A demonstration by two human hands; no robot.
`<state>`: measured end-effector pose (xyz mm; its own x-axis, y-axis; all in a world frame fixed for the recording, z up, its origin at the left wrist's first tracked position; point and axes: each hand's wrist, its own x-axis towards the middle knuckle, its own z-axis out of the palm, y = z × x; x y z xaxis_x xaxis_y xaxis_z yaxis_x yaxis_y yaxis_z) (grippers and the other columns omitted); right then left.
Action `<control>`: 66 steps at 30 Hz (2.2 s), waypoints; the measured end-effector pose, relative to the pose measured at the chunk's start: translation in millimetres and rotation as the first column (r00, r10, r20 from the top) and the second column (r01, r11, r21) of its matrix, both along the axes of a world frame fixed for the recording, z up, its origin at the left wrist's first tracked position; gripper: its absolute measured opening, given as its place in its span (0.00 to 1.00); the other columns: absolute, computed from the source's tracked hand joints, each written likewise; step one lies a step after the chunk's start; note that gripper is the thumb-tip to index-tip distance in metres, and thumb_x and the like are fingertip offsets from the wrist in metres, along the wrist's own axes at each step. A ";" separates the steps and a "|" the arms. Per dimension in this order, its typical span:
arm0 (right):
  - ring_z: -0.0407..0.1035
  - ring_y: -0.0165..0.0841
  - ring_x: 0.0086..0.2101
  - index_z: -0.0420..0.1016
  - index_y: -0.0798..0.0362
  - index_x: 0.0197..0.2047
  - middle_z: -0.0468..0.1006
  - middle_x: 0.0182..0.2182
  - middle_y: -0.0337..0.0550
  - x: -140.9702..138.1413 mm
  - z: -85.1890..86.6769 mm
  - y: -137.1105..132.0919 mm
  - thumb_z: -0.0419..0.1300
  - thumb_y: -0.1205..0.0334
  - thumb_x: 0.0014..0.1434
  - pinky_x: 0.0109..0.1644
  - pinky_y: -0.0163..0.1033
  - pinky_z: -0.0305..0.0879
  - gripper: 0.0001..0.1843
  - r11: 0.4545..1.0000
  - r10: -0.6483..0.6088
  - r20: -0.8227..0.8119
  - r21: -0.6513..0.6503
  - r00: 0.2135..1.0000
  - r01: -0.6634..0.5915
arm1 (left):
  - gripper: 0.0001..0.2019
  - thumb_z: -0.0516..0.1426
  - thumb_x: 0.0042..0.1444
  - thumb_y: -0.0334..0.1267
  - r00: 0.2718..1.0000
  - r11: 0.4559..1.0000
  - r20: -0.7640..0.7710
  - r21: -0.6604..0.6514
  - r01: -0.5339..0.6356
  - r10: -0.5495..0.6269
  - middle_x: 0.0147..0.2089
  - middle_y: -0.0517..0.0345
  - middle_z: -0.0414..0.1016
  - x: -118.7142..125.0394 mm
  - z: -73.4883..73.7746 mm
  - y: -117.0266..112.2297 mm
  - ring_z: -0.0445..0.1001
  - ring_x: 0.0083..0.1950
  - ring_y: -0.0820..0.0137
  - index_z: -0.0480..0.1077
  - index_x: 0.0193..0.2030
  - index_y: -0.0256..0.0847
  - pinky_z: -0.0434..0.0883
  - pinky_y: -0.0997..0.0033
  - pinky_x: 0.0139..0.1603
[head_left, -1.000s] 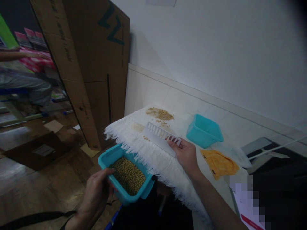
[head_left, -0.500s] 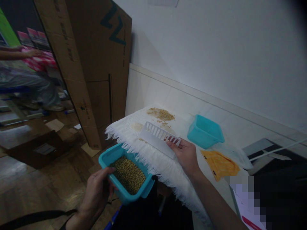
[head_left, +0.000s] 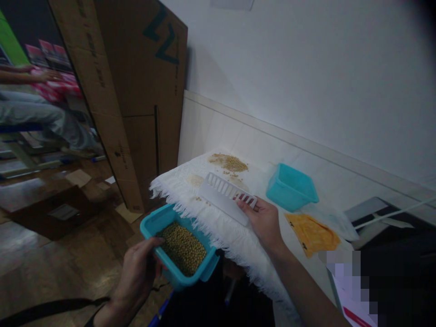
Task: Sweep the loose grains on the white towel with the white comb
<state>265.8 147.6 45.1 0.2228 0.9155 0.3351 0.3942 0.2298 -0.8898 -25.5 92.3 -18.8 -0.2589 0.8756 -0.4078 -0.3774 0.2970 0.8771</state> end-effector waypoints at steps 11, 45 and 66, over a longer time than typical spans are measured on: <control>0.90 0.49 0.38 0.95 0.50 0.42 0.95 0.39 0.49 -7.8 -6.0 1.1 0.77 0.44 0.59 0.42 0.48 0.86 0.18 1.000 0.027 -0.009 -0.009 1.000 -0.027 | 0.19 0.69 0.38 0.53 1.000 1.000 -0.014 0.007 0.003 -0.003 0.10 0.57 0.69 -4.5 -8.0 0.4 0.62 0.11 0.72 0.71 0.09 0.46 0.58 0.71 0.13; 0.86 0.45 0.34 0.95 0.49 0.42 0.94 0.35 0.46 -44.8 -11.6 -29.8 0.74 0.44 0.63 0.37 0.43 0.82 0.17 0.999 0.022 -0.067 -0.025 0.997 -0.024 | 0.19 0.67 0.37 0.53 0.999 1.000 -0.046 0.014 -0.001 0.002 0.10 0.52 0.70 -5.6 5.0 3.1 0.62 0.11 0.72 0.71 0.07 0.46 0.57 0.71 0.14; 0.90 0.48 0.39 0.84 0.52 0.51 0.94 0.40 0.53 19.1 2.6 -31.1 0.83 0.41 0.56 0.45 0.49 0.87 0.30 0.917 -0.341 -0.191 0.148 0.921 0.370 | 0.19 0.69 0.34 0.51 0.999 0.999 -0.021 -0.016 -0.045 0.044 0.09 0.58 0.65 -6.0 1.0 2.5 0.61 0.10 0.73 0.69 0.08 0.46 0.59 0.71 0.14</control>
<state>284.9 116.5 47.7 0.5857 0.6945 0.4179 0.3368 0.2605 -0.9048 -31.4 94.8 -17.8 -0.3057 0.8561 -0.4167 -0.3728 0.2951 0.8797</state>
